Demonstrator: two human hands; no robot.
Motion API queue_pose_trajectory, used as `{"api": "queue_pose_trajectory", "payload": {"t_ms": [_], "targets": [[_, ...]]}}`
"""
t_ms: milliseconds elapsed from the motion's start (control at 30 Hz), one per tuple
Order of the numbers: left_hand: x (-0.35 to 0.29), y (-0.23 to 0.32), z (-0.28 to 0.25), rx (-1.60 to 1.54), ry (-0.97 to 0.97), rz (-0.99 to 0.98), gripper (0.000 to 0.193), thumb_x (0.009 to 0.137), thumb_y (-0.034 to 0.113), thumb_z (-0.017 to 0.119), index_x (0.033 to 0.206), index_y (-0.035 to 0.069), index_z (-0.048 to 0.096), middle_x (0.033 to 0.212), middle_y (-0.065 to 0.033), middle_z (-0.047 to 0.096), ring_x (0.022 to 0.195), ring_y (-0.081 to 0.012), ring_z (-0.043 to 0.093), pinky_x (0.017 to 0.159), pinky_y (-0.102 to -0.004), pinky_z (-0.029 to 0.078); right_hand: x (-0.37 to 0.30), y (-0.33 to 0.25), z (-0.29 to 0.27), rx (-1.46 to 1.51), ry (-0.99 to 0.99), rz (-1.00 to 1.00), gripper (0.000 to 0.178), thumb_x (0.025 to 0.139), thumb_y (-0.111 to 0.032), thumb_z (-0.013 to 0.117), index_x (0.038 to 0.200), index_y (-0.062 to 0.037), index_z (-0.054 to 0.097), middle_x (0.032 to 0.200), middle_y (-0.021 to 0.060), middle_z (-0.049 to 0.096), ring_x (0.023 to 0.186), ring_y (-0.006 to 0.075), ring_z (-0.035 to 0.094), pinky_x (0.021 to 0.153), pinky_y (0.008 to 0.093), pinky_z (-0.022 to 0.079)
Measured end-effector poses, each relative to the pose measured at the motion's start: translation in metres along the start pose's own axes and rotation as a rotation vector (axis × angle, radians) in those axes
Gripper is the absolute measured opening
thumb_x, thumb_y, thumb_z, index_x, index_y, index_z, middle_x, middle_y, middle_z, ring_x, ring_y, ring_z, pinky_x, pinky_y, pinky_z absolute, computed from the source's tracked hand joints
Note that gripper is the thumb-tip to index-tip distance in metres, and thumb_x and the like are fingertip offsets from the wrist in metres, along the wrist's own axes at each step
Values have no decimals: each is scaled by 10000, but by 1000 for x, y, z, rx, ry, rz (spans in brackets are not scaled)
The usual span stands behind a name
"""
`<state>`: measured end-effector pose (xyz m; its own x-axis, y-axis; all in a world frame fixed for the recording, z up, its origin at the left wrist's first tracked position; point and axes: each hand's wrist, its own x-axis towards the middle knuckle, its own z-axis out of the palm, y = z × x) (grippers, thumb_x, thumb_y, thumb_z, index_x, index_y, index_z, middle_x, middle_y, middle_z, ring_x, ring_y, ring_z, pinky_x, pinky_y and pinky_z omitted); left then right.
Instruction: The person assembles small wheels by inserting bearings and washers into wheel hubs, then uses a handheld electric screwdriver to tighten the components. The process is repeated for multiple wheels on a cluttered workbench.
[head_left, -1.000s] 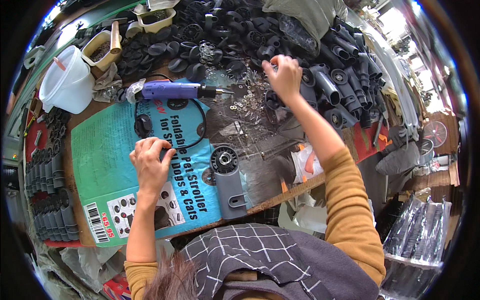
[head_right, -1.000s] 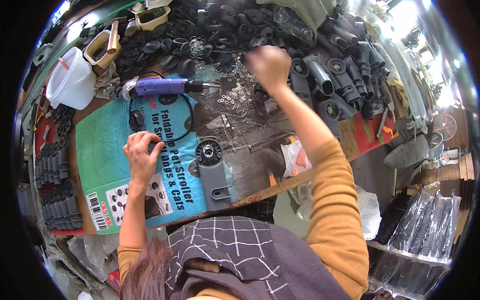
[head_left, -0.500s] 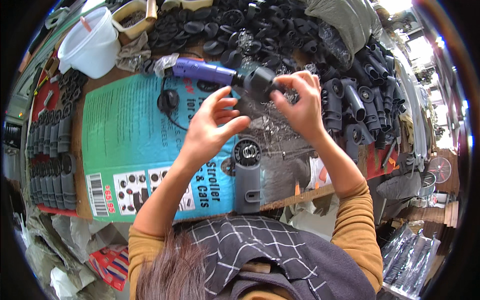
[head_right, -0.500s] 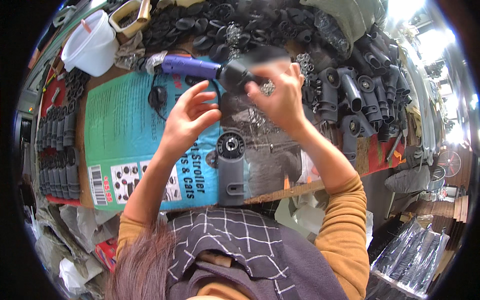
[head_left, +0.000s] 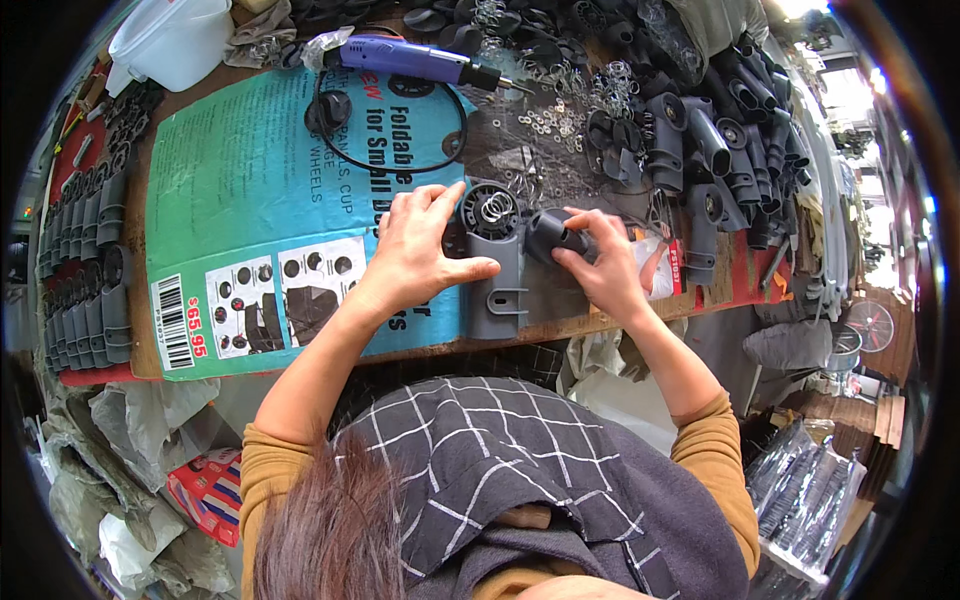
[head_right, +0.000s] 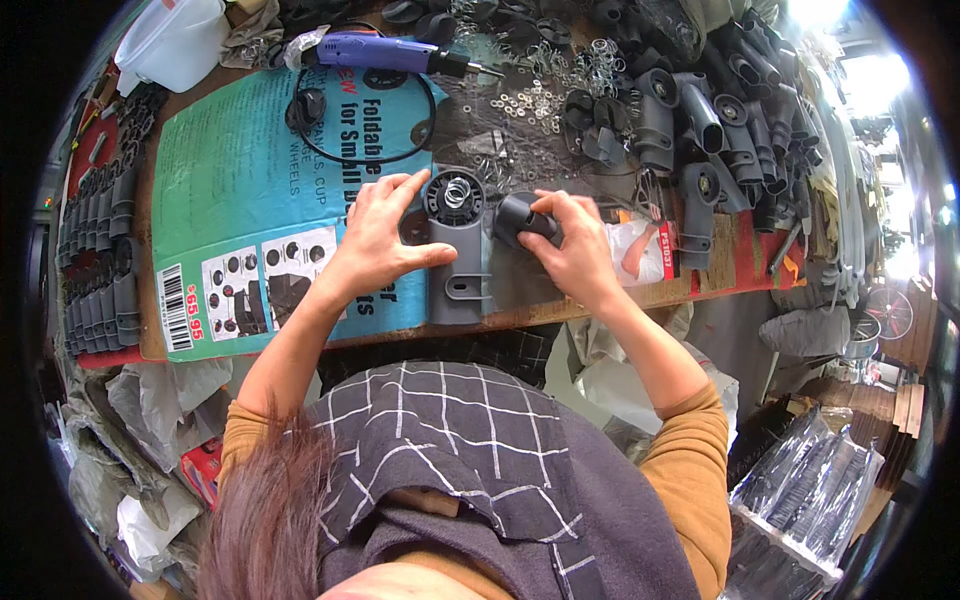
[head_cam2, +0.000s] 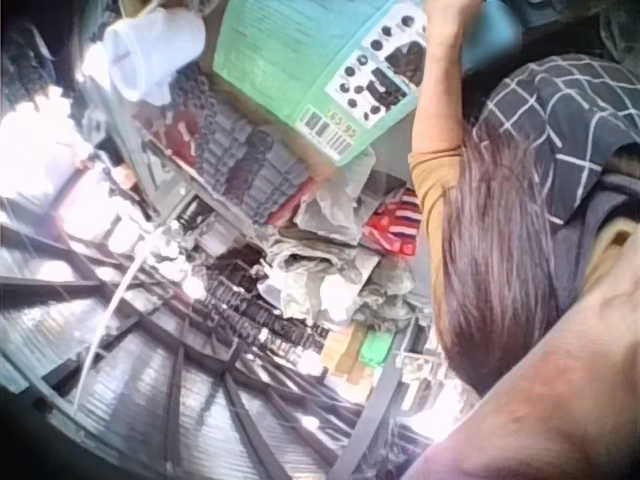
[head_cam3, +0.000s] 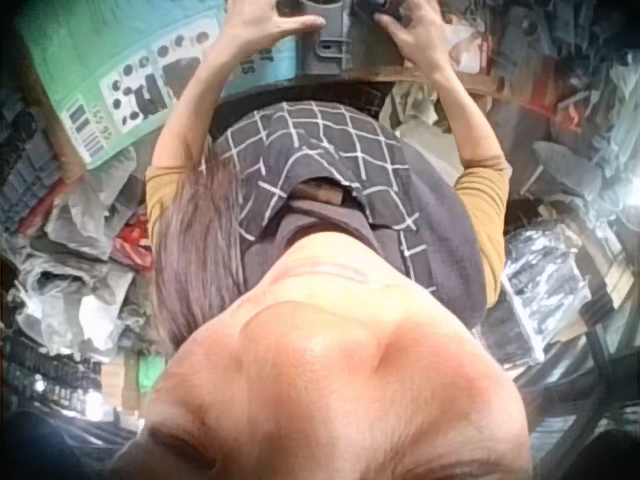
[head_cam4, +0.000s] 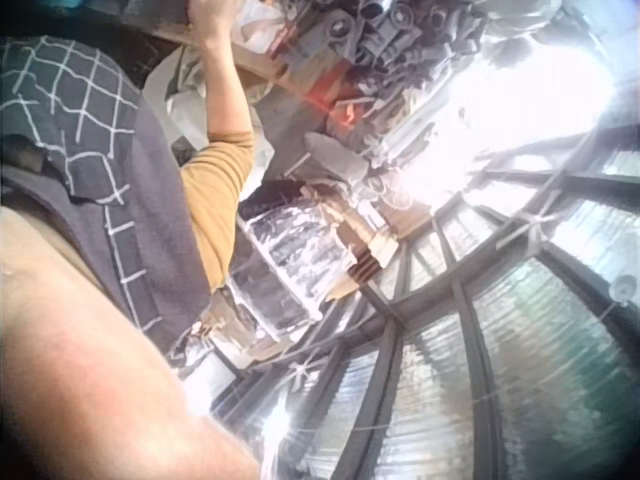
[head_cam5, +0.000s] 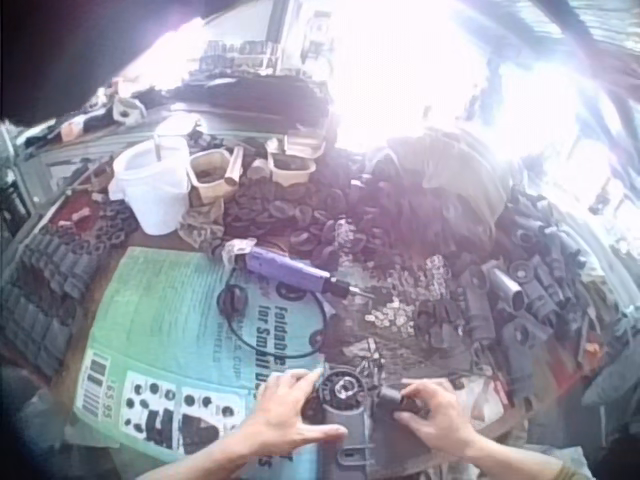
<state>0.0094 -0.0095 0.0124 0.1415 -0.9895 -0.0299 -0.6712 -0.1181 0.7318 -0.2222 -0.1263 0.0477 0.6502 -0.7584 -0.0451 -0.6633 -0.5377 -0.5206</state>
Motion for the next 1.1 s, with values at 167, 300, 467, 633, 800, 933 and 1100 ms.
{"api": "queue_pose_trajectory", "payload": {"t_ms": [167,300,467,633,800,933,1100], "targets": [[-8,-2,11,-15,46,-7,943,669,537,797,1395,29,475,1342,-185,472,1244,-337,406,1082,-439,315,3,-11,-5,308,225,-198,359,784,-69,746,1110,-35,601,1162,110,649,1038,194,597,965,326,439],[-11,1,10,-41,56,0,900,672,527,796,1368,39,502,1317,-168,494,1211,-329,424,1068,-437,317,22,-40,-7,236,106,-327,382,773,-154,748,1129,-72,638,1092,99,664,1031,279,588,919,382,455],[-11,-1,11,-56,60,-8,852,676,532,789,1332,52,532,1288,-141,516,1189,-317,436,1044,-435,327,37,-54,2,87,-12,-371,395,746,-86,755,1127,-52,656,1133,112,667,1090,286,584,968,379,450],[-7,-6,13,-90,78,-1,846,695,548,767,1334,49,528,1269,-126,524,1180,-309,444,1019,-442,348,38,-46,-7,213,13,-329,361,760,-93,747,1108,-64,655,1075,103,670,1010,262,593,925,363,456],[-9,-7,13,-81,84,17,849,704,539,767,1338,33,520,1272,-140,521,1180,-316,441,1025,-436,349,38,-43,-16,572,-23,-109,327,808,-103,742,1116,-45,649,998,76,677,958,163,625,896,314,473],[-9,-4,10,-93,69,-6,848,688,504,795,1355,59,520,1276,-157,520,1186,-330,445,1044,-435,342,42,-44,-15,451,-54,-180,303,833,-98,722,1118,-29,644,1000,60,672,967,148,617,907,308,472],[-7,1,6,-126,51,-3,766,677,477,809,1344,196,559,1310,-124,480,1214,-317,414,1054,-440,326,47,-40,-16,726,-71,-39,315,889,-114,686,1163,9,592,1034,63,652,954,109,604,875,257,486]]}}
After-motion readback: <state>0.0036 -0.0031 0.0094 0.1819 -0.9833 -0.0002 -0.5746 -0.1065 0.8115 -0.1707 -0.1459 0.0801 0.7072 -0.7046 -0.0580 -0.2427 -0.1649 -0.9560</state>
